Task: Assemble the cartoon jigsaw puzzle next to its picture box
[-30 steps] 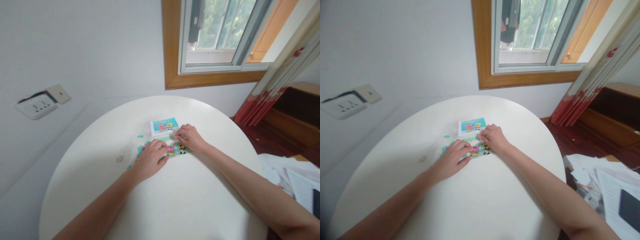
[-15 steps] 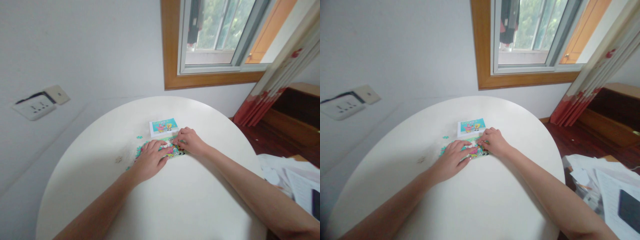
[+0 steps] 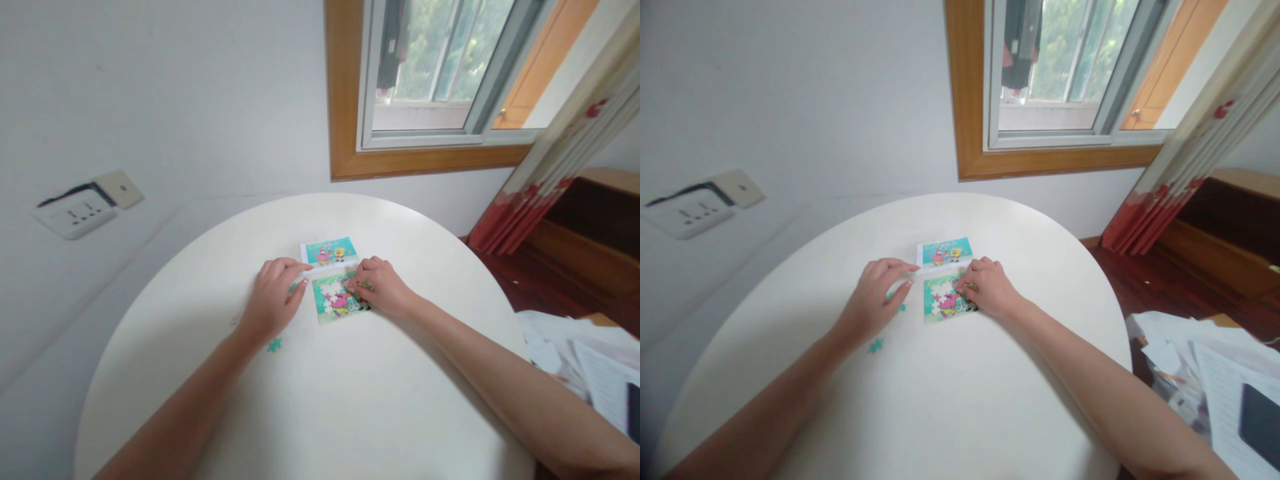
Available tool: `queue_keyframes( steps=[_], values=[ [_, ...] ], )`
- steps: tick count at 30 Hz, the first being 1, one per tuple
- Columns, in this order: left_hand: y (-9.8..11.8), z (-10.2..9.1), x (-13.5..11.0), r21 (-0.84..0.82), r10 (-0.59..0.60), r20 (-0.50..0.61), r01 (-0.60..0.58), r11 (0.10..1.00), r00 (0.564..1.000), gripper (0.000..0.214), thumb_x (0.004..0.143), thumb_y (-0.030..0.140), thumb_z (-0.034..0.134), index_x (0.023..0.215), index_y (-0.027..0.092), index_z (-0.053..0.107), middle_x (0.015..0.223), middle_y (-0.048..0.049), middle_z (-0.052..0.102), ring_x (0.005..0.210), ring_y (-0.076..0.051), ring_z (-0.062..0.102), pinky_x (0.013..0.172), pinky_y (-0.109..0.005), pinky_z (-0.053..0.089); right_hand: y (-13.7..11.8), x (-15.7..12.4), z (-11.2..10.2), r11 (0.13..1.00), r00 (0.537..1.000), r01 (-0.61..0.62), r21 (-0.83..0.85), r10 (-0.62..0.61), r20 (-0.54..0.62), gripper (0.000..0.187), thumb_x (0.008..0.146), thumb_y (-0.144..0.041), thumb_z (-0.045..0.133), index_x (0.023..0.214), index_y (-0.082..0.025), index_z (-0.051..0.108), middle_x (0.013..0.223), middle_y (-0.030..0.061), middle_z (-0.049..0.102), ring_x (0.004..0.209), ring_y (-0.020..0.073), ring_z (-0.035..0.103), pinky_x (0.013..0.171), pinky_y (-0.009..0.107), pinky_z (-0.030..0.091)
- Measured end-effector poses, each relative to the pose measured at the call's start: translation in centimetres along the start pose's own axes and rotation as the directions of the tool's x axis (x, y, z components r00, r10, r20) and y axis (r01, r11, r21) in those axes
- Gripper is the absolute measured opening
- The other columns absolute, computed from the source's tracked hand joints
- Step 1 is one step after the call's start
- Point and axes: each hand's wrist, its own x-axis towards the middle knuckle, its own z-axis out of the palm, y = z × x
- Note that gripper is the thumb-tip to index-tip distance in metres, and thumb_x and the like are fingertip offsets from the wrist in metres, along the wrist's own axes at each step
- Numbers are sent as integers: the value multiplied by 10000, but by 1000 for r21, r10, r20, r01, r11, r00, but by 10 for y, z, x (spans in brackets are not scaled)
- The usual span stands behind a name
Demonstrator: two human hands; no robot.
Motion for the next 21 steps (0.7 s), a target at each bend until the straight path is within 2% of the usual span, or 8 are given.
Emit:
queue_keyframes(
  steps=[4,7,9,12,15,19,21],
  values=[
    [-21,-14,3,64,-64,-70,68,996,995,292,909,271,415,1099,179,617,1016,-82,582,1015,-241,514,967,-412,369,-2,-1,1,1000,1000,4,-14,-5,-17,138,870,-281,596,898,-260,729,922,49,621,929,199,491,754,317,302],
    [-34,-20,2,99,-88,-62,94,991,994,298,905,278,406,1085,187,626,1004,-82,590,1011,-243,518,964,-420,369,-4,-2,1,1000,999,12,-22,-12,-30,128,864,-262,602,910,-255,722,924,53,618,929,200,495,750,313,310],
    [-42,-25,1,103,-86,-6,86,991,996,294,903,284,406,1060,192,637,994,-80,603,1000,-239,520,953,-415,374,-5,-2,1,1000,1000,11,-25,-12,-29,125,866,-259,600,901,-246,719,928,58,619,932,201,497,756,313,316],
    [-50,-32,-1,49,-45,160,38,998,986,279,890,295,427,1011,192,657,992,-72,629,979,-222,535,939,-387,384,-6,-2,3,999,1000,3,-32,-4,-25,134,874,-271,588,897,-241,717,934,63,624,926,204,497,762,317,323],
    [-55,-41,-4,-24,-34,347,46,999,937,271,865,316,456,978,196,671,1003,-60,649,987,-209,553,945,-354,391,-5,-1,6,999,1000,7,-39,-8,-28,138,872,-267,588,904,-240,719,930,68,627,922,207,501,769,319,330],
    [-56,-54,-7,-27,-148,508,187,982,849,296,812,334,488,999,183,661,1011,-61,648,976,-208,575,904,-318,424,-5,-2,9,1000,999,10,-26,-10,-32,139,859,-240,590,903,-241,722,918,65,630,901,204,509,779,323,341],
    [-57,-59,-10,-5,-210,579,261,965,788,306,779,335,507,1002,181,649,997,-57,641,929,-201,590,855,-304,446,-6,-2,9,1000,999,7,-22,-9,-54,141,851,-219,590,900,-233,722,912,68,629,896,206,513,774,324,347]
  ],
)
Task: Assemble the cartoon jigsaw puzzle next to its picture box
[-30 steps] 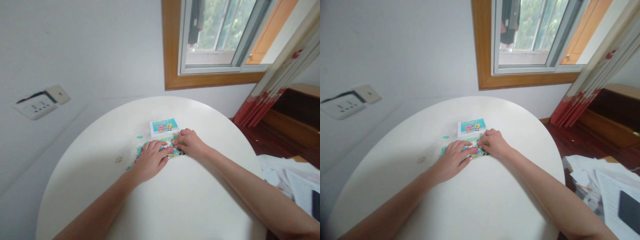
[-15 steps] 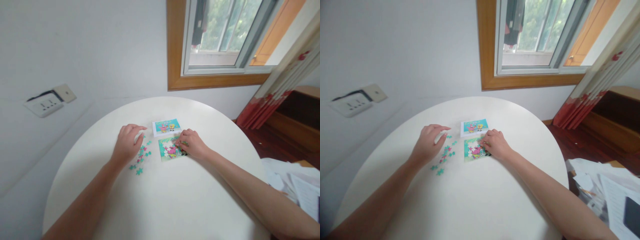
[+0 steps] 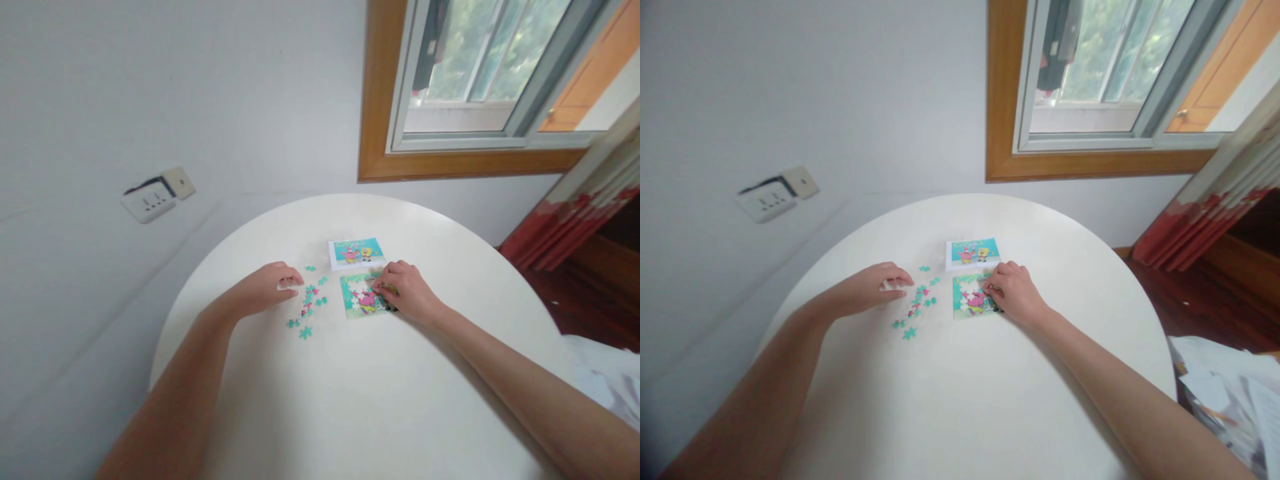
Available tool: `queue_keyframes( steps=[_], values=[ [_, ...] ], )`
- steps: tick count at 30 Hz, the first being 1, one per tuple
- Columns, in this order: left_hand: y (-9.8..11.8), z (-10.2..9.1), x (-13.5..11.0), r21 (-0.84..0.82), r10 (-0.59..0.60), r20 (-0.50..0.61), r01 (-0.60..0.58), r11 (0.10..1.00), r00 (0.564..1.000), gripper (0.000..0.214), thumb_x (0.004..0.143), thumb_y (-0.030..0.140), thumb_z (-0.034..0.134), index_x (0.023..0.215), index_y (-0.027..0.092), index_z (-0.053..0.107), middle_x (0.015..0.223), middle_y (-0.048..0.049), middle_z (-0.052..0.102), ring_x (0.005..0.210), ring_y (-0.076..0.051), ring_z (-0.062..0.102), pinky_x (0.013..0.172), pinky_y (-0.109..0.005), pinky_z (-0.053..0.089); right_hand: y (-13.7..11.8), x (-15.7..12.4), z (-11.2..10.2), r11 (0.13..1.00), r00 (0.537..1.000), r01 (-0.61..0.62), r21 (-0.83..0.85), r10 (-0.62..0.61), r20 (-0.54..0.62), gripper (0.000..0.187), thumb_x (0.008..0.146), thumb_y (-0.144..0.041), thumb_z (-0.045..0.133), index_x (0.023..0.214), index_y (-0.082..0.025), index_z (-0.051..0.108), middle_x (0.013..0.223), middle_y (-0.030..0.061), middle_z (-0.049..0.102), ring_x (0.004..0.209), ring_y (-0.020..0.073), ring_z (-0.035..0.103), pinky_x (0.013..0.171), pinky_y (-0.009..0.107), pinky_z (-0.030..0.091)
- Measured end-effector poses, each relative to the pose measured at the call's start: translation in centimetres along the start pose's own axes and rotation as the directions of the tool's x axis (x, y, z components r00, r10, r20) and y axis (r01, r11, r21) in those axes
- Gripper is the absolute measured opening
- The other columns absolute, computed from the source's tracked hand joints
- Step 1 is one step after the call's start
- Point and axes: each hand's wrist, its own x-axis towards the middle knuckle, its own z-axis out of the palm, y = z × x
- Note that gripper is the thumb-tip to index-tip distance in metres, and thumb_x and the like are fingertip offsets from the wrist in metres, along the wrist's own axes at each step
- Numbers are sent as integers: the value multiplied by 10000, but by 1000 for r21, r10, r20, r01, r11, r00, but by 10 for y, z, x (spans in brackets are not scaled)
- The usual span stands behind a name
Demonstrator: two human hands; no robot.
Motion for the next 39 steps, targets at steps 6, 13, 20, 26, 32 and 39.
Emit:
queue_keyframes(
  steps=[6,13,20,26,32,39],
  values=[
    [-10,-6,-20,4,-184,179,186,983,966,449,661,407,633,1041,180,561,1019,-61,576,832,-191,603,719,-276,478,-14,-2,-2,995,994,90,51,-87,-60,194,880,-251,545,944,-220,726,899,82,635,874,205,532,782,336,375],
    [-19,-5,-25,103,-228,183,212,972,956,383,684,270,572,1055,177,575,1041,-71,534,797,-170,596,745,-281,476,-68,-11,0,931,931,358,74,-362,54,247,899,-233,514,1063,-272,694,1010,71,643,967,205,533,842,361,357],
    [-10,5,-14,83,-117,143,106,991,983,313,700,138,523,996,166,618,974,-59,581,783,-153,582,755,-250,474,-110,-12,14,859,841,506,79,-511,176,308,957,-276,428,1211,-249,601,1241,69,590,1162,229,440,967,403,292],
    [3,9,-9,-51,44,103,-39,998,994,284,672,95,514,929,169,609,933,-37,602,853,-157,582,784,-235,470,-99,5,18,907,898,419,40,-420,134,270,938,-286,470,1146,-246,639,1156,80,615,1089,233,465,918,400,318],
    [-2,2,-13,-51,55,64,-52,997,996,274,677,106,500,925,167,601,928,-29,601,814,-148,561,744,-224,466,-101,10,21,902,893,428,58,-432,128,300,944,-299,460,1199,-284,617,1199,64,596,1108,231,448,908,389,324],
    [-4,6,-12,-37,-25,129,30,999,991,288,680,174,564,966,181,604,930,-19,577,793,-148,581,724,-230,474,-103,17,25,915,909,402,27,-402,105,254,930,-269,480,1107,-266,663,1196,64,596,1101,236,447,899,391,321]
  ],
)
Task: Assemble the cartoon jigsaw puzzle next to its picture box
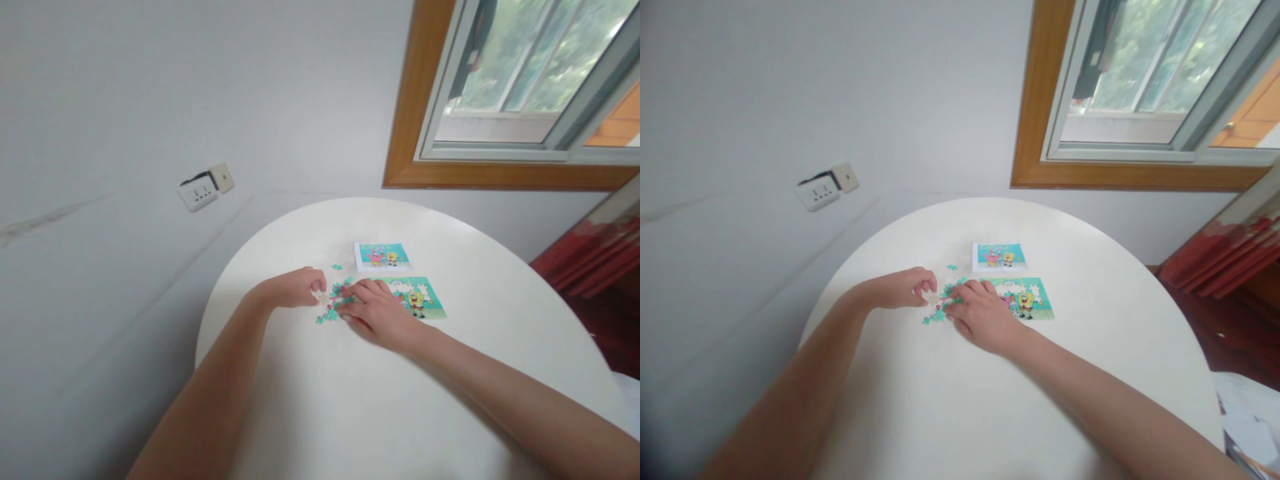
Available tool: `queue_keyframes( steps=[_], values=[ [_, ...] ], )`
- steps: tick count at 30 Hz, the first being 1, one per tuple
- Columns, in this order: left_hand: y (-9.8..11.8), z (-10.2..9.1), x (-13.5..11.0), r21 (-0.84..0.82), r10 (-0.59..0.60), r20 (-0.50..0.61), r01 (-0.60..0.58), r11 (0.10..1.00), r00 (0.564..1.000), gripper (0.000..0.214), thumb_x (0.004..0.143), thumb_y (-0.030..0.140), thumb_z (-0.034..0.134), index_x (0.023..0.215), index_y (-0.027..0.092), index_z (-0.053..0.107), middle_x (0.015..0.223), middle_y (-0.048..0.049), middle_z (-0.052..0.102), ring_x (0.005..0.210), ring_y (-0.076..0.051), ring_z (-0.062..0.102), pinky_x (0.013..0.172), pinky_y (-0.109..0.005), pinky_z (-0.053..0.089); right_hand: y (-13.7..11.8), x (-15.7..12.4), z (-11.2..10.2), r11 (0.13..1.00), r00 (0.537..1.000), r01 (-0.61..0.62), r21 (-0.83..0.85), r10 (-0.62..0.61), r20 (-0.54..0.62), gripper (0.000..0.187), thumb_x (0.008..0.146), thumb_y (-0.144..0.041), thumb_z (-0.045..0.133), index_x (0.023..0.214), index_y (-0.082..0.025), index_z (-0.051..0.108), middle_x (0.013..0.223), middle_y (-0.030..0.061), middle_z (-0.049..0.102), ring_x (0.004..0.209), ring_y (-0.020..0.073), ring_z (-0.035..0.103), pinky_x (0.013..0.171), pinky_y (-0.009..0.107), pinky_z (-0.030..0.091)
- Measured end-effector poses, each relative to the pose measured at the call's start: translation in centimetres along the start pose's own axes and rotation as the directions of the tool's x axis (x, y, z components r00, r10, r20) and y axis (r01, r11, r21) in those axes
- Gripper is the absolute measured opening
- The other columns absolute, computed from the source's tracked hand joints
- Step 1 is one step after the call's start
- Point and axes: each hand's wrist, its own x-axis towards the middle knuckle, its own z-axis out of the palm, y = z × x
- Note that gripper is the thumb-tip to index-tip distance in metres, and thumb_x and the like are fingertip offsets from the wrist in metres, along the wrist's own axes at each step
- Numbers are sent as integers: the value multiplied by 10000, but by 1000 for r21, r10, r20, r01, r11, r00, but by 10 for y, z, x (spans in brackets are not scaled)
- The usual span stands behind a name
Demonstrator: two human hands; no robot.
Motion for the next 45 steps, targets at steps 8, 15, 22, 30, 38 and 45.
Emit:
queue_keyframes(
  steps=[8,15,22,30,38,45],
  values=[
    [-6,6,6,-13,-15,-4,15,1000,1000,262,712,246,588,953,159,640,972,-60,592,831,-174,604,755,-255,478,3,25,1,993,993,-114,14,114,8,252,896,-317,544,1090,-238,685,1053,76,624,1028,226,473,850,364,334],
    [-7,6,8,-36,-2,14,3,999,1000,210,718,225,579,894,160,673,921,-54,618,818,-170,604,736,-237,469,23,52,5,969,969,-243,-40,244,38,263,849,-175,560,1053,-257,705,1034,66,625,1016,226,476,864,355,333],
    [-6,7,7,-56,-13,-13,12,998,1000,209,732,170,512,890,160,649,871,-41,614,742,-151,570,684,-233,448,55,70,-3,913,918,-384,-139,394,55,258,854,-207,536,1048,-238,704,1092,87,632,1057,259,492,881,371,356],
    [-7,8,10,-85,-26,-3,26,996,1000,239,753,329,575,914,152,595,798,-22,594,688,-151,545,620,-235,412,66,74,-8,973,965,-231,15,227,132,220,825,-210,602,996,-256,732,1020,58,669,1017,215,538,899,319,364],
    [-10,11,12,-97,-9,6,10,995,1000,209,730,237,525,914,162,592,746,5,550,653,-135,513,597,-223,383,55,58,4,993,989,-82,88,70,130,187,785,-235,667,956,-238,744,966,63,651,975,199,542,884,308,354],
    [-6,9,10,-55,13,-20,-15,998,1000,253,695,168,456,906,163,596,700,17,527,630,-134,469,576,-225,353,53,54,3,990,980,-137,19,133,148,165,794,-237,632,915,-247,743,954,64,645,980,221,523,864,337,328]
  ],
)
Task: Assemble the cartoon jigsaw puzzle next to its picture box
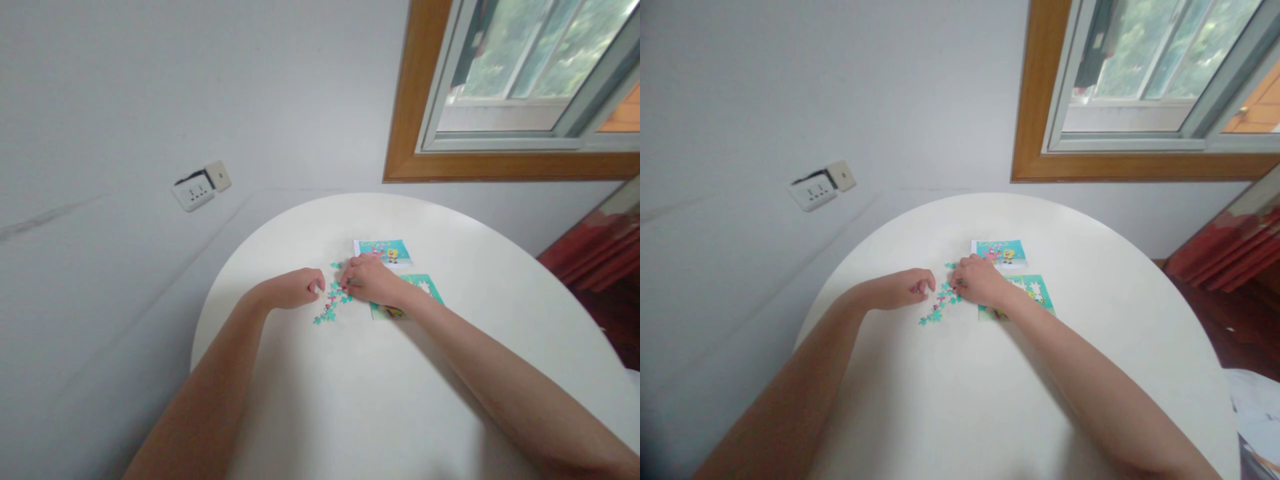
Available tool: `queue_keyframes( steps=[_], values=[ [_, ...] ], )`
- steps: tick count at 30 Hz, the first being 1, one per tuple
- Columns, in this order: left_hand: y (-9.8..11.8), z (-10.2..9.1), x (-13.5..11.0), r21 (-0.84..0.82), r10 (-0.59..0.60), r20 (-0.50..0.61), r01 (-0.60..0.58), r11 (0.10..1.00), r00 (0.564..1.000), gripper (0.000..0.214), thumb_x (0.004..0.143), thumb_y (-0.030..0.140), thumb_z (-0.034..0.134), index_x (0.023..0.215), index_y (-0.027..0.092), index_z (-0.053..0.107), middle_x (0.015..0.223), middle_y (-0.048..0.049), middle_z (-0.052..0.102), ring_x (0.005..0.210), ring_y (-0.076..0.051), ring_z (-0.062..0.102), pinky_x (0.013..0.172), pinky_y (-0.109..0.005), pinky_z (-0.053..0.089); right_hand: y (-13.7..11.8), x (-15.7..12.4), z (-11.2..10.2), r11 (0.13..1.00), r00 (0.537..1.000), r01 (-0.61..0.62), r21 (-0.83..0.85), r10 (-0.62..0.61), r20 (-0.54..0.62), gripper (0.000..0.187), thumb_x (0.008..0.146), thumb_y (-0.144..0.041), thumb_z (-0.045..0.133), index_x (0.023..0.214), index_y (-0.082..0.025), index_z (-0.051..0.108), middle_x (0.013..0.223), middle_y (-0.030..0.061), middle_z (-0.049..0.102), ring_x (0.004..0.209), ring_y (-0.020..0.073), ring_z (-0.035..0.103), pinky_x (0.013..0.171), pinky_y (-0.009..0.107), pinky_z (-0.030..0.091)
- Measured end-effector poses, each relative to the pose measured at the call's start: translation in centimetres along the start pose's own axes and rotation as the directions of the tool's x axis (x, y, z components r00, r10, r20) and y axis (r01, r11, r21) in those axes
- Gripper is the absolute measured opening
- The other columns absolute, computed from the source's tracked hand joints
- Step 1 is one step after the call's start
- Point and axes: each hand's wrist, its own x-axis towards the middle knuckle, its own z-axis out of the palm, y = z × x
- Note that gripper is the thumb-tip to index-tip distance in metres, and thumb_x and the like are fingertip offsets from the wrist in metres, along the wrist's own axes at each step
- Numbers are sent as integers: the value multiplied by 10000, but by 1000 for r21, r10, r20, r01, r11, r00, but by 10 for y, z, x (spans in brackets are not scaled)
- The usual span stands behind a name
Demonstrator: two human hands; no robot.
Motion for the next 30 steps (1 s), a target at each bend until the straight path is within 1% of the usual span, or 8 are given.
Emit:
queue_keyframes(
  steps=[4,9,14,17,20,23,26,30],
  values=[
    [0,0,0,13,2,-11,-2,1000,1000,245,695,172,451,893,165,595,703,13,519,646,-141,467,581,-230,349,-1,-1,-4,999,999,-37,-19,37,-5,132,786,-247,647,876,-230,742,957,71,650,989,229,523,863,342,320],
    [0,0,2,24,36,-22,-35,999,999,206,717,182,452,874,161,584,725,3,524,672,-145,477,620,-236,367,0,0,-7,996,1000,-12,90,12,-4,91,756,-193,678,834,-171,717,900,65,681,931,187,568,851,287,345],
    [7,-1,2,13,97,-78,-96,995,992,165,751,232,481,861,159,580,743,-6,520,691,-148,477,644,-236,385,-3,-1,-4,969,999,-46,241,39,35,102,731,-92,624,787,-141,695,756,27,681,702,120,569,665,216,370],
    [12,-3,1,-2,105,-91,-105,994,990,184,762,263,502,888,162,592,751,-7,524,706,-154,487,653,-239,394,-3,-1,-1,952,997,-80,295,75,30,184,724,-88,613,874,-147,701,725,6,661,620,99,529,610,205,358],
    [13,-3,2,-5,117,-130,-119,993,985,195,777,258,499,916,162,596,781,-16,537,728,-161,503,678,-251,408,3,-1,-8,931,998,-56,360,56,11,283,753,-87,569,983,-173,711,767,6,667,648,101,528,631,209,373],
    [14,0,6,-7,127,-190,-131,991,974,203,794,231,489,955,165,595,819,-25,542,749,-167,517,711,-266,421,15,-4,-28,889,997,-43,456,68,-39,280,783,-119,533,983,-177,721,803,11,670,702,108,537,668,221,393],
    [21,9,12,-32,149,-242,-162,986,959,223,821,208,485,1009,167,595,870,-36,532,759,-162,533,738,-275,430,29,-15,-48,821,985,-62,567,143,-100,247,766,-178,563,968,-144,700,768,9,659,705,113,552,682,232,410],
    [42,26,19,-14,274,-248,-287,958,929,219,862,189,473,1034,170,607,904,-41,520,785,-153,546,760,-265,432,41,-45,-51,718,955,-163,677,287,-74,162,734,-229,575,847,-140,648,720,13,667,692,126,590,687,247,439]
  ],
)
